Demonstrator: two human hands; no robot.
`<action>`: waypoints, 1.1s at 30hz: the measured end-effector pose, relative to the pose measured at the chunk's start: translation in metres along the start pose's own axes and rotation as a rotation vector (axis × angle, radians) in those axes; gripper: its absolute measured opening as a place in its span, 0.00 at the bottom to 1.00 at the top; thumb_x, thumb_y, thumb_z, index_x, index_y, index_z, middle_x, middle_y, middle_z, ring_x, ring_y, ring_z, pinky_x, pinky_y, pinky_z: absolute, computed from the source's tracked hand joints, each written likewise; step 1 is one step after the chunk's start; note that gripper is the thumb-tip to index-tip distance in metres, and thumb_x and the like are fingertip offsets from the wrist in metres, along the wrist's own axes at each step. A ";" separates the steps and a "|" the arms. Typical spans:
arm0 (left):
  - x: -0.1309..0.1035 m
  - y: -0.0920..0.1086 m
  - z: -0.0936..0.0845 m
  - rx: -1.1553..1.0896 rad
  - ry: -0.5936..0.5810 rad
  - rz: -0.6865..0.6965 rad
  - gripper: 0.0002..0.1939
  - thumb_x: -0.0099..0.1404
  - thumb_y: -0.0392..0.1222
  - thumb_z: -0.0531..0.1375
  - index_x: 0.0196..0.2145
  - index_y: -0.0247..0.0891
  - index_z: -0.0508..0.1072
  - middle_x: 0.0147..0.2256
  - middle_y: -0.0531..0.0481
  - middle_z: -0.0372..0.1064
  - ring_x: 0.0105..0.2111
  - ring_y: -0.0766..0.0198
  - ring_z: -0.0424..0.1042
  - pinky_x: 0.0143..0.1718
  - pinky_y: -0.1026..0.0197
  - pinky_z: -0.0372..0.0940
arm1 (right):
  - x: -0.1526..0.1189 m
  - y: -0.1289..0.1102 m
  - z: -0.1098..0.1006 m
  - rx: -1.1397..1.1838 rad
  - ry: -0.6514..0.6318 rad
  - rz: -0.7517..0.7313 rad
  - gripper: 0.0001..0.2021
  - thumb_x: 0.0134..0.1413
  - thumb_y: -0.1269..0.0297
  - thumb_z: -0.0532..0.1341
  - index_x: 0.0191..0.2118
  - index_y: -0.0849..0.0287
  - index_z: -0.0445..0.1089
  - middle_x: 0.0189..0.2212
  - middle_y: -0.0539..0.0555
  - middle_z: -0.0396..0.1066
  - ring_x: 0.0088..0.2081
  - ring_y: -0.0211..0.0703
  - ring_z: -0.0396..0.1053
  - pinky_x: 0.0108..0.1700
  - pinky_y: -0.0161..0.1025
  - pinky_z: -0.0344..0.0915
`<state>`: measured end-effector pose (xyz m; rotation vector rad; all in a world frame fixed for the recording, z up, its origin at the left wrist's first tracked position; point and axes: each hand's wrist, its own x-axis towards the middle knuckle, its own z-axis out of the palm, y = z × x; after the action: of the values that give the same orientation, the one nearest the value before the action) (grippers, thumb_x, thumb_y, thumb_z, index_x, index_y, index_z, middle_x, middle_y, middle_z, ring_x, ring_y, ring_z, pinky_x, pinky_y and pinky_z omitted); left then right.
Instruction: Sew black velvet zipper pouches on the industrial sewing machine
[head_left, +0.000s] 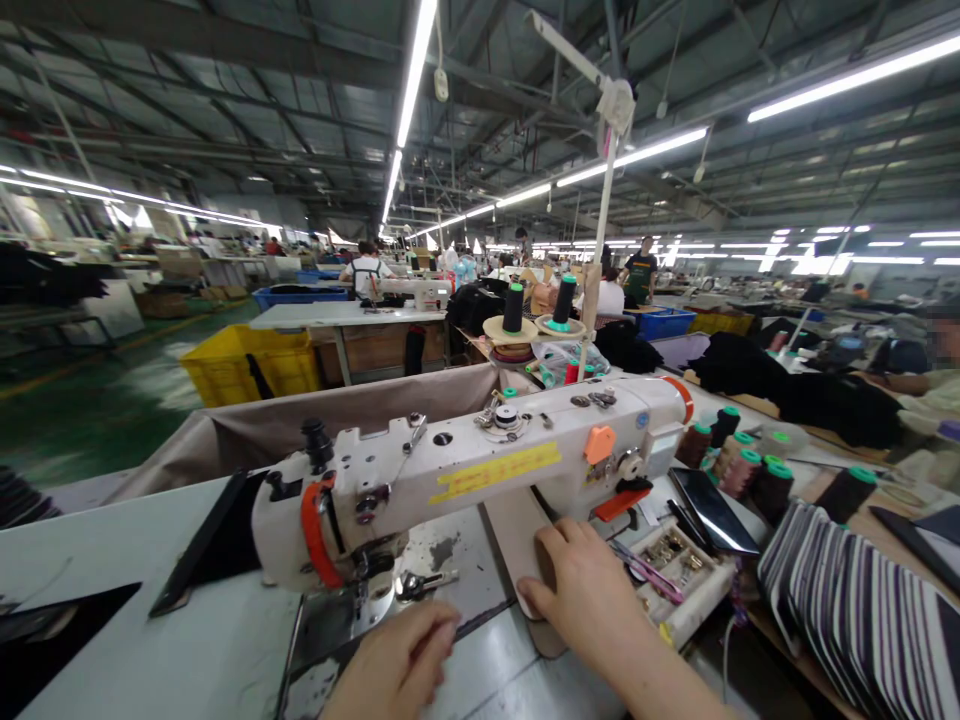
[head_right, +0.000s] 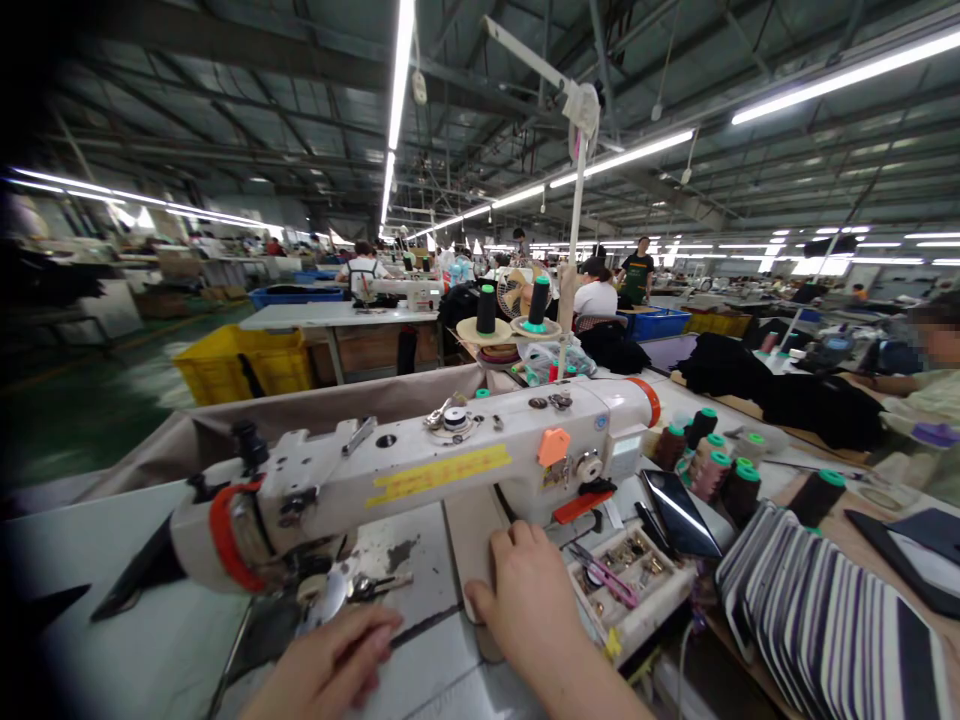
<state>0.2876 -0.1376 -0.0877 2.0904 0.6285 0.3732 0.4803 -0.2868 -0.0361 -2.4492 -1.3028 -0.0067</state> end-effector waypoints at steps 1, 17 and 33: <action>0.012 0.010 0.011 -0.140 0.001 -0.052 0.20 0.67 0.58 0.57 0.46 0.42 0.76 0.35 0.48 0.77 0.32 0.57 0.78 0.35 0.59 0.74 | -0.001 0.001 0.001 0.022 0.012 0.008 0.13 0.55 0.59 0.65 0.45 0.58 0.74 0.45 0.62 0.72 0.51 0.62 0.68 0.55 0.54 0.63; 0.072 0.050 0.058 -0.528 0.024 -0.279 0.19 0.51 0.55 0.67 0.31 0.37 0.71 0.22 0.54 0.69 0.19 0.67 0.66 0.20 0.67 0.58 | 0.003 0.031 0.010 0.494 0.035 0.046 0.15 0.55 0.69 0.63 0.48 0.56 0.75 0.41 0.52 0.78 0.39 0.41 0.75 0.41 0.35 0.69; 0.050 0.067 0.067 -1.098 0.151 -0.254 0.24 0.57 0.45 0.69 0.49 0.32 0.75 0.37 0.42 0.78 0.28 0.64 0.75 0.26 0.66 0.67 | -0.022 0.019 0.011 0.355 0.003 -0.115 0.21 0.62 0.54 0.61 0.56 0.60 0.72 0.51 0.62 0.75 0.52 0.55 0.70 0.57 0.50 0.64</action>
<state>0.3808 -0.1868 -0.0677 0.9332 0.5737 0.5660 0.4814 -0.3111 -0.0561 -2.0741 -1.3148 0.1766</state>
